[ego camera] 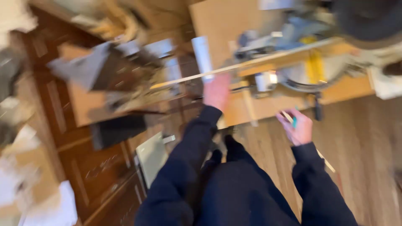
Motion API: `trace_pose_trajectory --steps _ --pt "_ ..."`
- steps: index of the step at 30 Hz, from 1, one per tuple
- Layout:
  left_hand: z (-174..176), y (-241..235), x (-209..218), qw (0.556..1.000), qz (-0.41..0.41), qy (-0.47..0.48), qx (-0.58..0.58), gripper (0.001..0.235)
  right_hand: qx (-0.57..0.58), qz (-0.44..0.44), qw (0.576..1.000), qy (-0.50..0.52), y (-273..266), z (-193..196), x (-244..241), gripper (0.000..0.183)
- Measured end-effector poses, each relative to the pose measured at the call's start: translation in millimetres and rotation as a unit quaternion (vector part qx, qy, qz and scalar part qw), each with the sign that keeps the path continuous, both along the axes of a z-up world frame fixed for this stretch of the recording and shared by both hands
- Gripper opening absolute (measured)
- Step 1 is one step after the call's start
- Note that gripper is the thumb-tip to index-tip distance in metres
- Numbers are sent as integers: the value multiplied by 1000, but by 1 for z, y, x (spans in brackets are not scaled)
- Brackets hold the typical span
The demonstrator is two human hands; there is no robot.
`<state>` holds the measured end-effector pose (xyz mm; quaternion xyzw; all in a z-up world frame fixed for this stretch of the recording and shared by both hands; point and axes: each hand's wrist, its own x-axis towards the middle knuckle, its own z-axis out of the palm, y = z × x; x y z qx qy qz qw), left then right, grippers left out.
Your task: Measuring and cutting wooden frame molding using a miter saw and a manual miter trimmer for an art frame.
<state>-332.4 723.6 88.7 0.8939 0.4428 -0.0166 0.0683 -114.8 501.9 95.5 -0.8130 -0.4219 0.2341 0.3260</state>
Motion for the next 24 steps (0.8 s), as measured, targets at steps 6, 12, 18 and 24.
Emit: trace_pose_trajectory --steps 6,12,18,24 --pt "-69 72 4 998 -27 -17 -46 10 8 -78 996 32 17 23 48 25" --pt "-69 78 -19 984 -91 -151 -5 15 -12 -78 996 41 13 16 68 25" --pt "13 52 -7 992 -67 -73 -80 20 49 -71 996 -3 20 18 80 31" --pt "88 -5 -13 995 -65 -58 -57 20 29 -71 993 -89 21 61 78 32"
